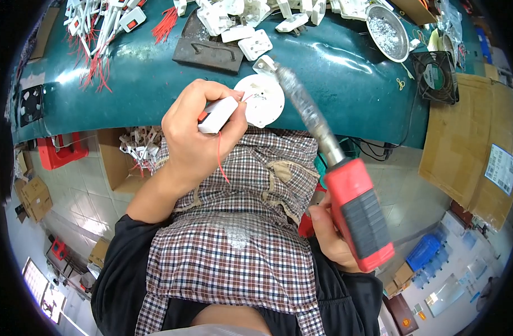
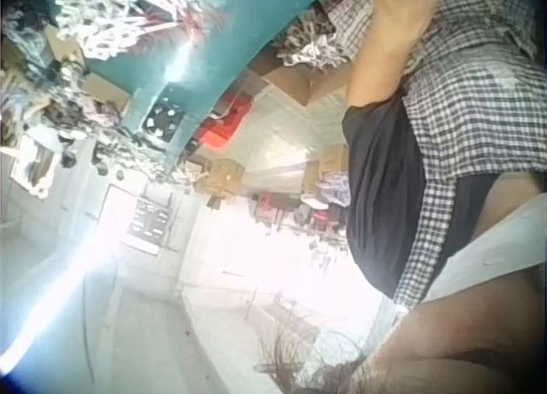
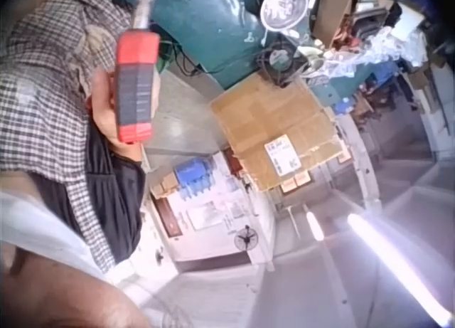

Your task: Assembling small electrical components using a solder gun and wires on a production line.

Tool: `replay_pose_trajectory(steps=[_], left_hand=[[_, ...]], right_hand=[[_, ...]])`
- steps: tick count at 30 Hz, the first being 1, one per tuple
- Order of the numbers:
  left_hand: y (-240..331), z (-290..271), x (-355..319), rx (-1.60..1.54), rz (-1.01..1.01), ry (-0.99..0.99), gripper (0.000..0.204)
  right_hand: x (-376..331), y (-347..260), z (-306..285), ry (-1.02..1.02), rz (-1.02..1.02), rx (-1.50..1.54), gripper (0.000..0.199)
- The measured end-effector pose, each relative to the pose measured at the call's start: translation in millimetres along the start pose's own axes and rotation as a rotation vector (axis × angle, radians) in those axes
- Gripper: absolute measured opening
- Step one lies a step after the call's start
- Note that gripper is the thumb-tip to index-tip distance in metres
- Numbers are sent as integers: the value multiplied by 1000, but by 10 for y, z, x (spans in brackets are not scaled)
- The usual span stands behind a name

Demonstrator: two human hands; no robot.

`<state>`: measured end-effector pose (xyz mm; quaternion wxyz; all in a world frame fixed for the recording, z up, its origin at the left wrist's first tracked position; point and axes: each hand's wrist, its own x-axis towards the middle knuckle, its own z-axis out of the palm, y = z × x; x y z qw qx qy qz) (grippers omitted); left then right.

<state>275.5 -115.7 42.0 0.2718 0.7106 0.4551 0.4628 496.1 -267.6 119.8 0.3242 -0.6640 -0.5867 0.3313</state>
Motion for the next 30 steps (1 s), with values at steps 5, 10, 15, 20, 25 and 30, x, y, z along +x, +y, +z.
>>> replay_pose_trajectory(steps=[5,10,15,20,25,30], left_hand=[[7,24,-2,12,12,2,24],[14,29,4,12,33,18,23],[16,27,5,-2,23,18,23],[13,30,11,-11,23,19,22],[5,41,-4,1,27,31,22],[3,32,12,2,34,19,22]], right_hand=[[-19,121,37,29,-66,-160,27],[-18,185,81,39,-89,-168,27],[28,187,115,48,-136,-178,25],[49,147,126,21,-142,-176,22],[39,161,136,36,-156,-177,22],[58,147,135,12,-154,-170,23]])
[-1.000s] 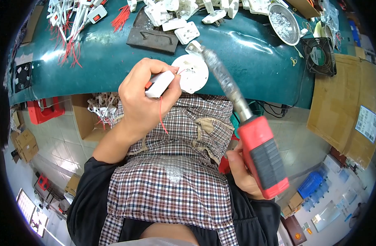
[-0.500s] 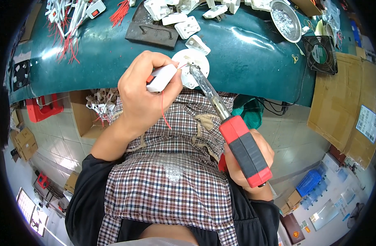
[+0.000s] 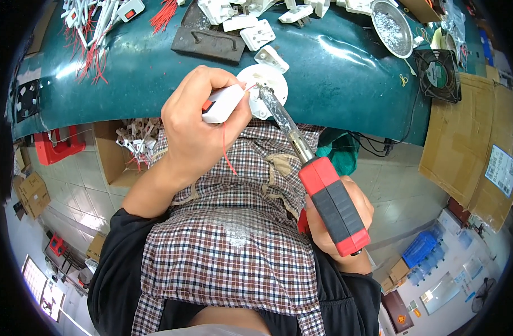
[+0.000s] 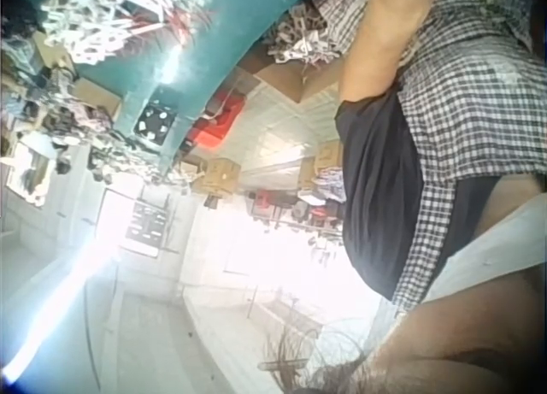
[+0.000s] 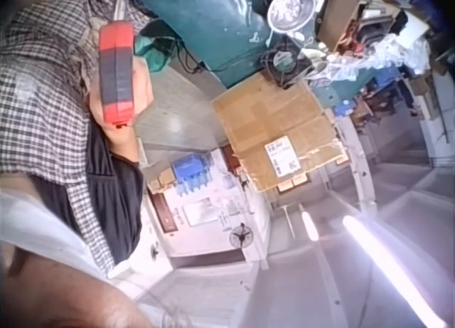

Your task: Assembling small electrical components using a solder gun and wires on a production line.

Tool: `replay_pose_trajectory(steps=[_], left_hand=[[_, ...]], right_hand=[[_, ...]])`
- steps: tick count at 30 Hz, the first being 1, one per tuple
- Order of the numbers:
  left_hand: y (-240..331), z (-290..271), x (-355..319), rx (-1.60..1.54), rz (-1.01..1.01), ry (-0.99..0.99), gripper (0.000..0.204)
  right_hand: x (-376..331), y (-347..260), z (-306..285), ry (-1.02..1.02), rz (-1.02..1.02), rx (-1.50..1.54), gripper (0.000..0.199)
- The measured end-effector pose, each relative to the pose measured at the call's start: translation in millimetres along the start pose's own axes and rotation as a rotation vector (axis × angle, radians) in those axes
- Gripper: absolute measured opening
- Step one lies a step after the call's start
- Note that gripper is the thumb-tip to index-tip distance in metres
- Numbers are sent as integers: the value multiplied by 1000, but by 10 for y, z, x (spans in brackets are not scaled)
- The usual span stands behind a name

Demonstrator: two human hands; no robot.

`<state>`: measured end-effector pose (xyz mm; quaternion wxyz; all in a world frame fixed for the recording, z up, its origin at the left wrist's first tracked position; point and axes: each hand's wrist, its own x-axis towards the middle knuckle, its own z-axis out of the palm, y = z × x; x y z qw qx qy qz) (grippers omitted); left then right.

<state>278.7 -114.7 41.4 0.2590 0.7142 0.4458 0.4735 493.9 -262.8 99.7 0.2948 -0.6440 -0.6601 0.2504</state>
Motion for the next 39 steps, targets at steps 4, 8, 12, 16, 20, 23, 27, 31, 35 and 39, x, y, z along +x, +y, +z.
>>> replay_pose_trajectory(steps=[4,8,12,16,20,23,27,31,35,39], left_hand=[[5,-2,-3,-7,-13,-10,22],[5,-18,0,-11,-21,-18,22],[-16,-33,7,-17,-4,-30,21],[-26,-44,17,-32,9,-31,21],[-42,-51,17,-45,11,-39,21],[-37,-55,24,-54,17,-41,21],[-38,-66,30,-52,13,-46,21],[-40,-55,37,-50,21,-40,21],[-37,-63,38,-51,17,-43,21],[-41,-59,37,-62,15,-50,21]], right_hand=[[-17,21,14,27,4,29,24],[1,-7,-9,7,-31,-25,27],[-21,4,-5,1,9,3,27],[-36,3,-15,7,46,32,25],[-28,-25,-49,14,52,-16,23],[-101,-14,-63,9,154,1,23],[-28,-44,-25,40,92,10,22],[-26,-18,-18,27,110,25,21],[-3,-19,-25,2,48,-15,18],[1,-42,-25,15,65,-1,17]])
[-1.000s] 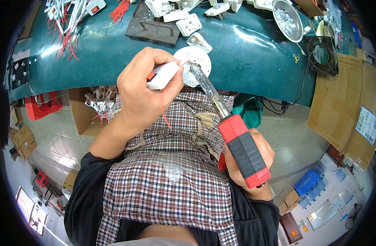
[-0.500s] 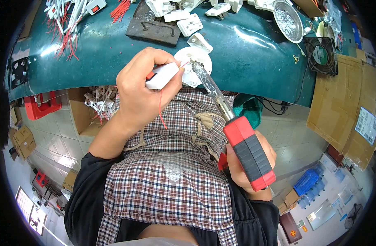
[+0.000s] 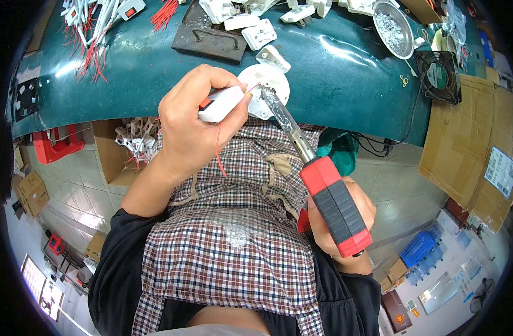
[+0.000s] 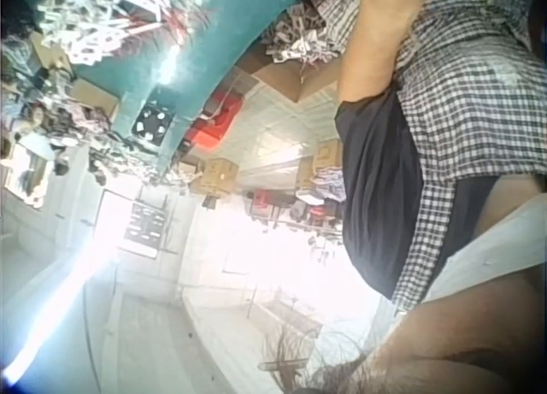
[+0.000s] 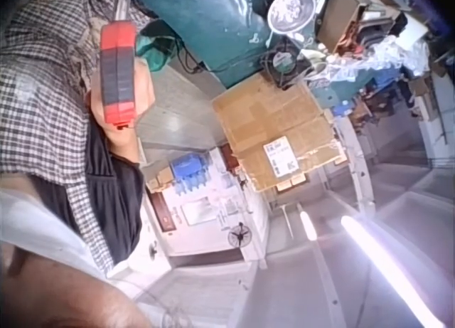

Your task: Assembling small electrical components using a solder gun and wires on a production line.

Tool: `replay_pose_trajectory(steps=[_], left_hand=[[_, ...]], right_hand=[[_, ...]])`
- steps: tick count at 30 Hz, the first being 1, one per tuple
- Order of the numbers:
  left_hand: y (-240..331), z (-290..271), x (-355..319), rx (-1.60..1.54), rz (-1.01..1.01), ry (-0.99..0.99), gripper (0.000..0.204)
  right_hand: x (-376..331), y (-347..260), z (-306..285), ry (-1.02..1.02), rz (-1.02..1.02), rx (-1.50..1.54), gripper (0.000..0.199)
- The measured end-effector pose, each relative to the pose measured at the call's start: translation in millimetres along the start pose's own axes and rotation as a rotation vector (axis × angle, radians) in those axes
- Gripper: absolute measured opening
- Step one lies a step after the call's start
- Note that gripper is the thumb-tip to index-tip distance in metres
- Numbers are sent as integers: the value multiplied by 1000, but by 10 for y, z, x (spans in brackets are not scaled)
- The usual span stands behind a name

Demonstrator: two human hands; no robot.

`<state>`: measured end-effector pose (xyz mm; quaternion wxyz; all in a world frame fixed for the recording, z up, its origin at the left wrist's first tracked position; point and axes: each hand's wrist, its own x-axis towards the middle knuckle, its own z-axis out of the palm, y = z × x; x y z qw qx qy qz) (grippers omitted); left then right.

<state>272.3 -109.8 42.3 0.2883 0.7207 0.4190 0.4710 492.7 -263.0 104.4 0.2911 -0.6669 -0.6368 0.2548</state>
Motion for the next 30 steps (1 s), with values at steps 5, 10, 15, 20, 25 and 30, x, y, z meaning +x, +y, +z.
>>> replay_pose_trajectory(steps=[5,10,15,20,25,30], left_hand=[[-7,-7,-10,2,2,3,21],[-7,-15,-1,4,9,6,21],[2,-17,2,0,2,-4,22],[33,-31,5,21,-25,-25,21],[44,-19,2,23,-42,-18,21],[53,-12,1,27,-49,-12,25]], right_hand=[[-21,-2,-68,9,-5,-26,16],[-17,47,-78,90,40,117,16],[186,-112,162,312,167,578,19],[361,-215,413,152,9,716,57],[569,-372,494,-124,-177,621,88],[619,-505,526,-165,-220,545,79]])
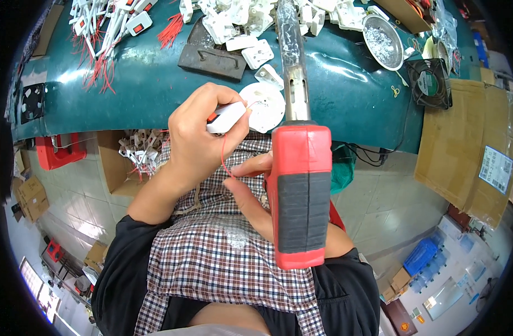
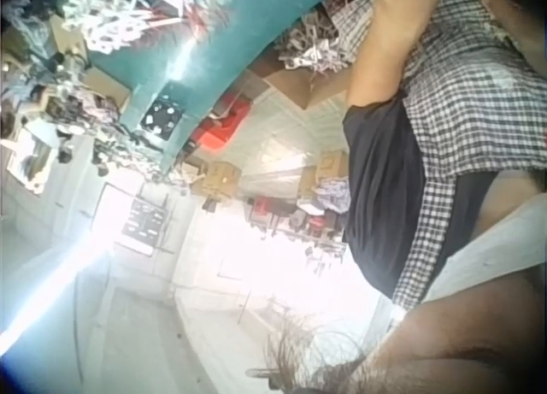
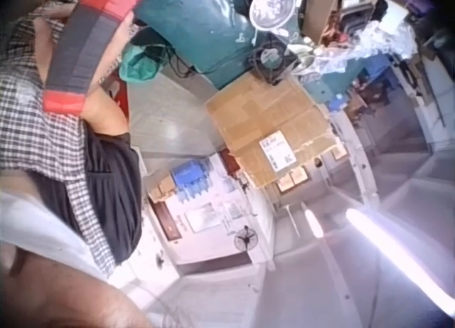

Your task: Assembling small electrical components using a solder gun and wires on a production line.

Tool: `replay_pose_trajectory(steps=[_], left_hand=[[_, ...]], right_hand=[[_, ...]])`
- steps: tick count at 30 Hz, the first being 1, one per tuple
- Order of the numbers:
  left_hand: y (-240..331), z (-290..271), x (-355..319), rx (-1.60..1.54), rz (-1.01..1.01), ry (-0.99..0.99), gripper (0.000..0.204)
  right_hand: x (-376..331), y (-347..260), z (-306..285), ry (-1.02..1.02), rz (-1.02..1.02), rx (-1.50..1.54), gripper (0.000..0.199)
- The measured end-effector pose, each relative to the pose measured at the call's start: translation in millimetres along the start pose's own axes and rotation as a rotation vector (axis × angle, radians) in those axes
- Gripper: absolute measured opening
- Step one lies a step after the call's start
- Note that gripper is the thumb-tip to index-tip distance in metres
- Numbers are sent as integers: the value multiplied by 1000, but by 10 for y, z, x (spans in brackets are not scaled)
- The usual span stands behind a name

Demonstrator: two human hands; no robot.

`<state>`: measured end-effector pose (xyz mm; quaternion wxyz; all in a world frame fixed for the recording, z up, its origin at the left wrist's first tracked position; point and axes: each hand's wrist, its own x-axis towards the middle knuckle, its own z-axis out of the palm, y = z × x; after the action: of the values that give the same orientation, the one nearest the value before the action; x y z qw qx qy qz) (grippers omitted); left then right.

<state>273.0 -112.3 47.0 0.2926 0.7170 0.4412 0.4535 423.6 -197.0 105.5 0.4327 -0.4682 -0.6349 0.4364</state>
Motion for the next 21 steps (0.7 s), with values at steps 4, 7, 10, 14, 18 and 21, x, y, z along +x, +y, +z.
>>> replay_pose_trajectory(steps=[4,7,10,14,18,21], left_hand=[[-29,-3,-10,10,4,-17,32],[-12,-93,46,-38,-37,-129,38],[27,-221,88,-129,-33,-226,49],[-43,-195,51,-118,31,-136,44],[-128,-106,19,9,155,-85,18],[30,-163,58,22,35,-193,14]], right_hand=[[-37,33,-41,81,18,-98,70],[-54,180,-32,208,87,-36,64],[52,247,-52,308,137,-29,57],[161,343,-16,383,173,21,47],[157,373,10,374,179,59,49],[151,422,1,390,152,45,49]])
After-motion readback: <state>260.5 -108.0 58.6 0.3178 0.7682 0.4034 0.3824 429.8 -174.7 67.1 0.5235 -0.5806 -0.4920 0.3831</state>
